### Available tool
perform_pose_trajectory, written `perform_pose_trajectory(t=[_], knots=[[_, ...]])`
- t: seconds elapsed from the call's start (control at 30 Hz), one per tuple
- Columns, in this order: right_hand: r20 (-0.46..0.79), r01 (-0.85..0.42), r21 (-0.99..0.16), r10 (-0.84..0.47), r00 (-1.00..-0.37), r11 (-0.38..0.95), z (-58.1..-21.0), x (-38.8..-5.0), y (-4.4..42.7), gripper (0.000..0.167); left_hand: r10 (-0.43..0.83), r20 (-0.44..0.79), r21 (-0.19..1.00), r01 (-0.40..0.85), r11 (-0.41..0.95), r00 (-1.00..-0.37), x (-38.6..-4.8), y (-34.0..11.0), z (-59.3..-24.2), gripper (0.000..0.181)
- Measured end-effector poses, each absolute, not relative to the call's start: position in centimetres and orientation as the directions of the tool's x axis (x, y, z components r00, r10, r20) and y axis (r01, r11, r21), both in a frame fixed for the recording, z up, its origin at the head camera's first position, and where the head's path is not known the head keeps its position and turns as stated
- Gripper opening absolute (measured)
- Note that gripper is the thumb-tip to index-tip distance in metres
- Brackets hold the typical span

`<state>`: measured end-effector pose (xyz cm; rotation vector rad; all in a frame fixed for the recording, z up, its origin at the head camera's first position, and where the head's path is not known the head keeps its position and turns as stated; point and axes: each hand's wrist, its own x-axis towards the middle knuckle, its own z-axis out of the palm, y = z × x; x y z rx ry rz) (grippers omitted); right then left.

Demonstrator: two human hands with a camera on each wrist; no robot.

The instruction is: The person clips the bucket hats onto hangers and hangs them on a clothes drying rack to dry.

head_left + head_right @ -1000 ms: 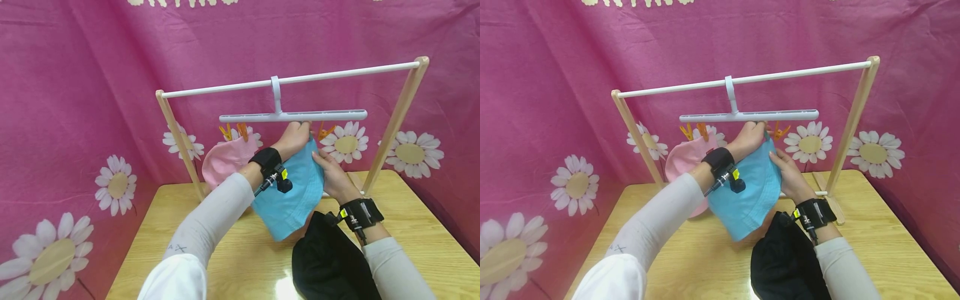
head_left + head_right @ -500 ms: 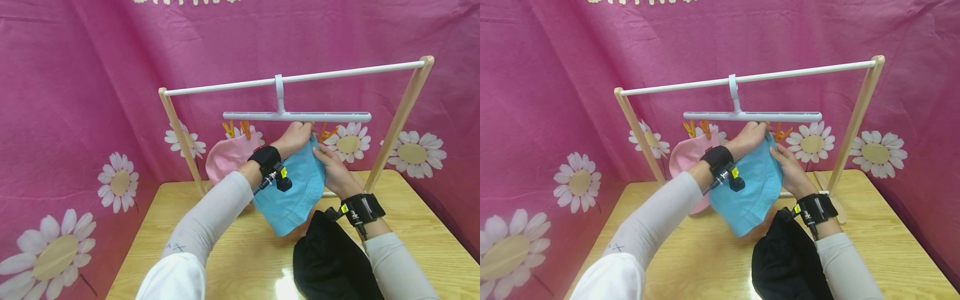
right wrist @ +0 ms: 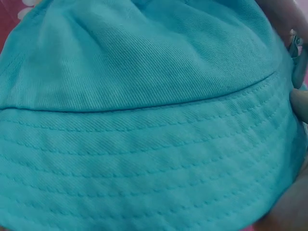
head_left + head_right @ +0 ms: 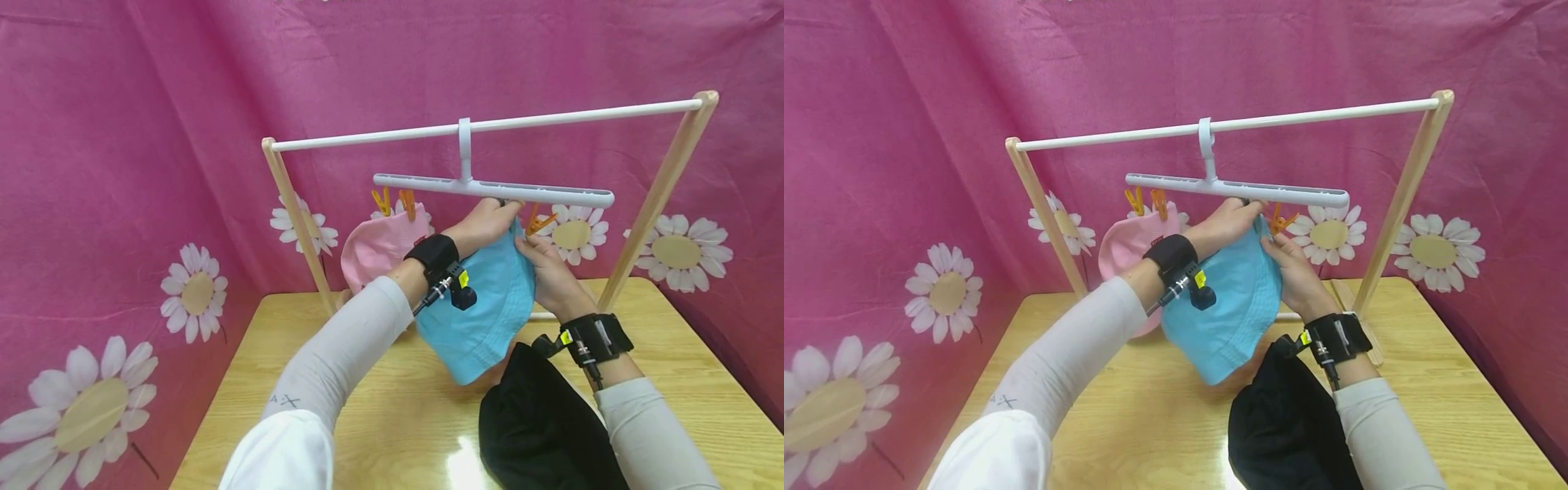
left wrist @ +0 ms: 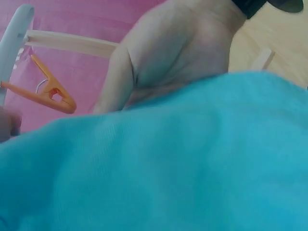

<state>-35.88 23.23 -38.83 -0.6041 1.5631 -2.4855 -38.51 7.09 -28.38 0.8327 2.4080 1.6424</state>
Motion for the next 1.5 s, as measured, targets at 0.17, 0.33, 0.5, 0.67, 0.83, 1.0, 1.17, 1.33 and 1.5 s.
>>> perform_pose_trajectory(t=[0.17,0.33,0.5,0.67,0.83,1.0,1.17,1.33,1.5], knots=[[0.287,-0.093,-0.878,-0.358,-0.889,-0.47,-38.8,-36.1,23.4,0.033,0.532,0.216,0.891,0.388,0.235,-0.819,-37.9,7.2,-28.1,0.033],[0.289,-0.089,-0.88,-0.38,-0.879,-0.466,-39.0,-36.2,23.5,0.036,0.525,0.183,0.896,0.361,0.259,-0.831,-37.6,6.9,-28.2,0.029],[0.278,-0.106,-0.901,-0.371,-0.886,-0.421,-39.4,-36.1,23.5,0.04,0.525,0.172,0.904,0.346,0.253,-0.833,-37.5,6.8,-28.5,0.03],[0.237,-0.109,-0.935,-0.365,-0.9,-0.339,-40.3,-35.6,23.8,0.039,0.518,0.176,0.908,0.342,0.244,-0.837,-37.5,7.1,-28.7,0.028],[0.149,-0.078,-0.971,-0.317,-0.937,-0.225,-41.6,-35.1,23.9,0.041,0.487,0.215,0.919,0.344,0.194,-0.847,-37.5,7.4,-29.0,0.028],[0.097,-0.066,-0.989,-0.243,-0.965,-0.132,-42.4,-34.8,24.1,0.069,0.414,0.247,0.92,0.346,0.183,-0.876,-37.6,7.9,-29.4,0.034],[0.104,-0.066,-0.982,-0.21,-0.972,-0.178,-42.9,-34.5,24.3,0.076,0.302,0.25,0.915,0.326,0.237,-0.92,-37.7,8.8,-29.7,0.031],[0.11,-0.066,-0.971,-0.18,-0.977,-0.232,-43.6,-34.3,24.1,0.071,0.24,0.25,0.917,0.309,0.253,-0.938,-37.6,9.2,-30.1,0.029],[0.087,-0.04,-0.963,-0.168,-0.982,-0.266,-44.2,-34.1,23.9,0.076,0.179,0.242,0.924,0.283,0.258,-0.954,-37.9,9.6,-30.7,0.039]])
